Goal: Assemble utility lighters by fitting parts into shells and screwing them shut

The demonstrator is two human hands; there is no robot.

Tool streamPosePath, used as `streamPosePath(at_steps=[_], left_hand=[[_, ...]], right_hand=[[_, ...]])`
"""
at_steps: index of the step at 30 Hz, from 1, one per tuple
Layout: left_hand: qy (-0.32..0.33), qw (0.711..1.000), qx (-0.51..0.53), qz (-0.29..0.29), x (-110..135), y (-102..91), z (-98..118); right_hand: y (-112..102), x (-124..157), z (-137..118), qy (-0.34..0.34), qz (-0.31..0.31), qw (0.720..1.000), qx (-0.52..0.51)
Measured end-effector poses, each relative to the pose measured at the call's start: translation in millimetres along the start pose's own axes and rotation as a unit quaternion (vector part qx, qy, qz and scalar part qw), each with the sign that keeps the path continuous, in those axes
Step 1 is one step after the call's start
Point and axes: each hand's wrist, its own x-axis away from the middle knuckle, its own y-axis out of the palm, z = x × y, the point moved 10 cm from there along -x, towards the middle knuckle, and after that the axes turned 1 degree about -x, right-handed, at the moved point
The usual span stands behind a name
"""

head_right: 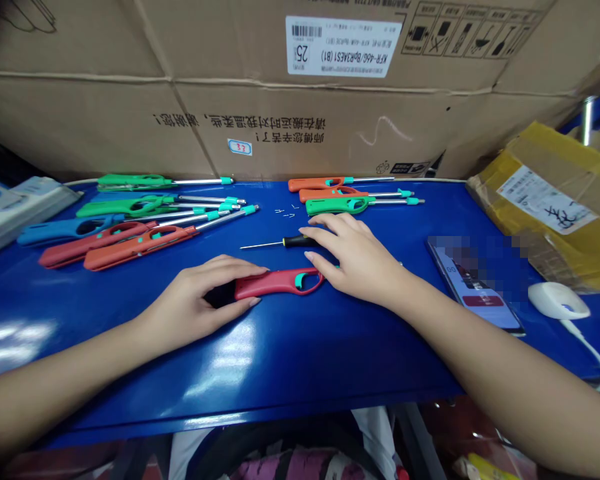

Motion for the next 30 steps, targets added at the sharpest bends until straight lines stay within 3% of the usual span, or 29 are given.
streamPosePath(at_steps=[8, 14, 19, 26, 30], left_hand=[[-0.041, 0.999, 0.014, -0.007, -2.1, -1.4, -7.1], [-0.050, 0.999, 0.005, -0.010, -2.2, -1.3, -9.8], [-0.022, 1.000, -0.014, -0.003, -1.9, -1.0, -4.3], [-0.015, 1.000, -0.012, -0.010, -0.5, -0.8, -4.4], [-0.028, 0.999, -0.012, -0.017, 1.3, -2.0, -4.9]], right_hand=[[-4.9, 0.3, -20.8, -0.039, 0.006, 0.999, -0.018], [5.3, 0.0, 8.7, 0.051, 0.002, 0.997, -0.054], [9.5, -1.4, 13.4, 0.063, -0.006, 0.990, -0.126], [-11.4, 0.1, 11.3, 0.107, 0.060, 0.986, -0.115], [-38.2, 4.7, 11.4, 0.115, 0.148, 0.977, -0.101]])
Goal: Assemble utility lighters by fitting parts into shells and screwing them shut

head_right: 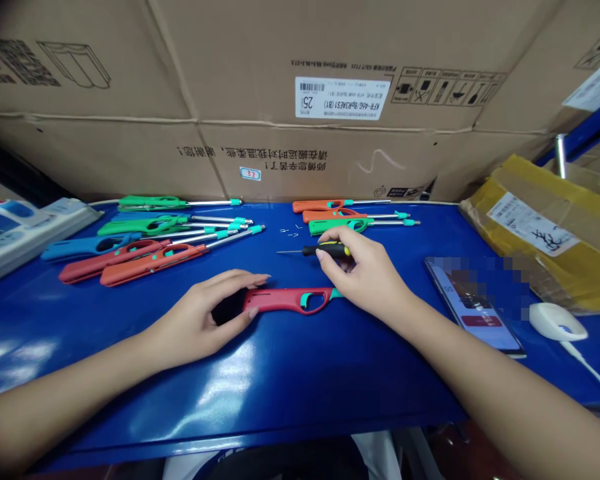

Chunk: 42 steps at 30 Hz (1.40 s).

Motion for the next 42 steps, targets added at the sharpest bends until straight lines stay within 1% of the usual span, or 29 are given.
streamPosePath(at_steps=[3, 5, 10, 15, 21, 25, 27, 30, 34, 36, 40, 42], left_hand=[[-0.003, 1.000, 0.004, -0.012, 1.4, 1.0, 1.1], [0.002, 1.000, 0.004, -0.016, 2.2, 1.0, 2.8], [0.004, 1.000, 0.004, -0.020, 3.9, -0.4, 4.2], [0.010, 1.000, 0.002, -0.023, 3.3, -0.4, 4.2], [0.017, 1.000, 0.001, -0.020, 2.8, -0.6, 7.2], [0.018, 1.000, 0.010, -0.019, 4.0, 2.0, 7.4], [0.028, 0.999, 0.013, -0.017, 3.5, 5.1, 8.7], [0.051, 0.998, 0.017, -0.019, 0.9, 11.8, 12.0], [0.054, 0.998, 0.024, -0.030, -2.2, 19.2, 12.8], [0.053, 0.998, 0.037, -0.018, -2.2, 17.1, 13.7], [0.025, 0.994, 0.099, 0.047, -0.3, 1.6, 12.1], [0.011, 0.988, 0.135, 0.074, 0.9, -6.1, 11.0]], right_hand=[[-17.0, -0.8, -0.6, -0.001, 0.054, 0.998, 0.019], [-21.5, -1.6, 3.5, 0.007, 0.066, 0.997, 0.032], [-16.3, -4.2, 12.9, 0.010, 0.048, 0.998, 0.035], [-11.8, -3.9, 11.8, -0.002, 0.035, 0.999, 0.029], [-19.4, -2.3, 9.6, -0.011, 0.077, 0.997, 0.022], [-31.1, -0.6, 12.2, 0.019, 0.124, 0.991, -0.042], [-36.5, 1.6, 15.2, 0.042, 0.148, 0.983, -0.099], [-36.2, 5.1, 17.9, 0.070, 0.158, 0.962, -0.213], [-31.2, 6.8, 11.3, 0.094, 0.159, 0.908, -0.377], [-31.9, 4.4, 2.2, 0.104, 0.159, 0.891, -0.412], [-44.6, -4.3, -20.1, 0.097, 0.192, 0.887, -0.409], [-41.6, -8.9, -24.1, 0.115, 0.191, 0.878, -0.423]])
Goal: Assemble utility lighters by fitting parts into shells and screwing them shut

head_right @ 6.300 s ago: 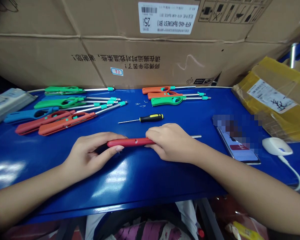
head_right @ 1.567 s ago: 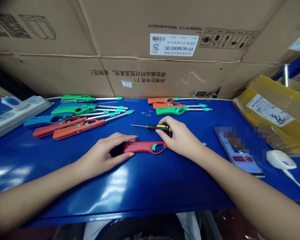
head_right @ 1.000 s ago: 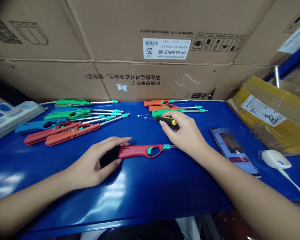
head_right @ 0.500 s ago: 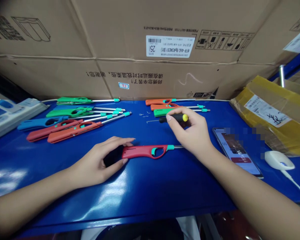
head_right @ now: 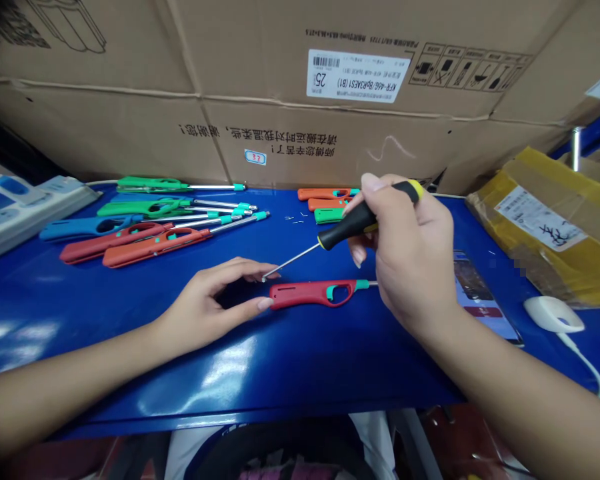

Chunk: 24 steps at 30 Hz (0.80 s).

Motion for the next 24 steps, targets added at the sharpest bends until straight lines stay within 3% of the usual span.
streamPosePath(at_steps=[5, 9, 24], left_hand=[[0.003, 0.998, 0.038, 0.044, 0.8, -13.0, 4.1], [0.018, 0.998, 0.042, 0.052, 2.4, -16.2, 6.0], [0.003, 0.999, 0.000, 0.043, -1.2, -17.4, 4.0]], right_hand=[[16.6, 1.4, 33.5, 0.110, -0.044, 0.991, -0.065], [14.9, 4.7, 60.5, 0.160, -0.058, 0.981, -0.091], [13.6, 10.1, 85.2, 0.201, -0.060, 0.975, -0.079]])
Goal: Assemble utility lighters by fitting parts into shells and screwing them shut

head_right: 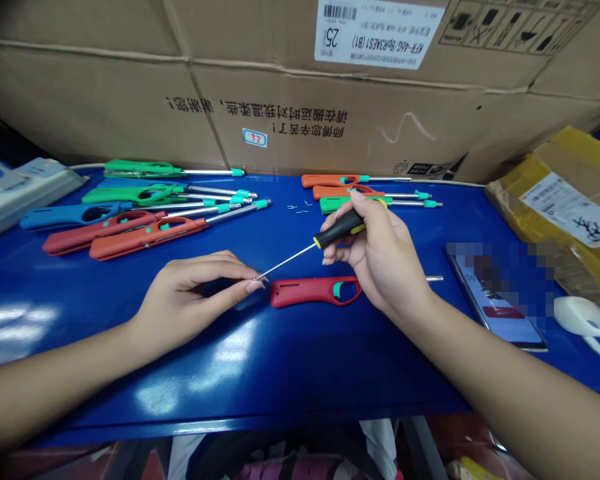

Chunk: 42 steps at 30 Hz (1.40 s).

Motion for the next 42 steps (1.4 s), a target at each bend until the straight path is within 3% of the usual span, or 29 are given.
streamPosePath(at_steps=[12, 25, 30, 36, 42], left_hand=[[0.028, 0.999, -0.014, -0.004, 2.3, 1.1, 3.7], [0.039, 0.998, -0.056, -0.010, 4.2, 4.8, 3.3], [0.039, 0.996, -0.071, -0.032, 1.8, 9.8, 4.0], [0.020, 0.987, -0.125, -0.099, 3.4, 28.3, -2.7], [0.034, 0.983, -0.119, -0.138, 5.8, 38.7, -4.5]], right_hand=[[1.2, -0.1, -3.1, -0.018, -0.005, 1.000, 0.004], [17.6, 19.8, -26.9, -0.108, -0.044, 0.992, 0.048], [25.7, 25.9, -31.5, -0.127, -0.071, 0.987, 0.068], [23.8, 32.5, -54.3, -0.218, -0.023, 0.970, 0.109], [30.7, 37.6, -58.9, -0.238, -0.026, 0.960, 0.144]])
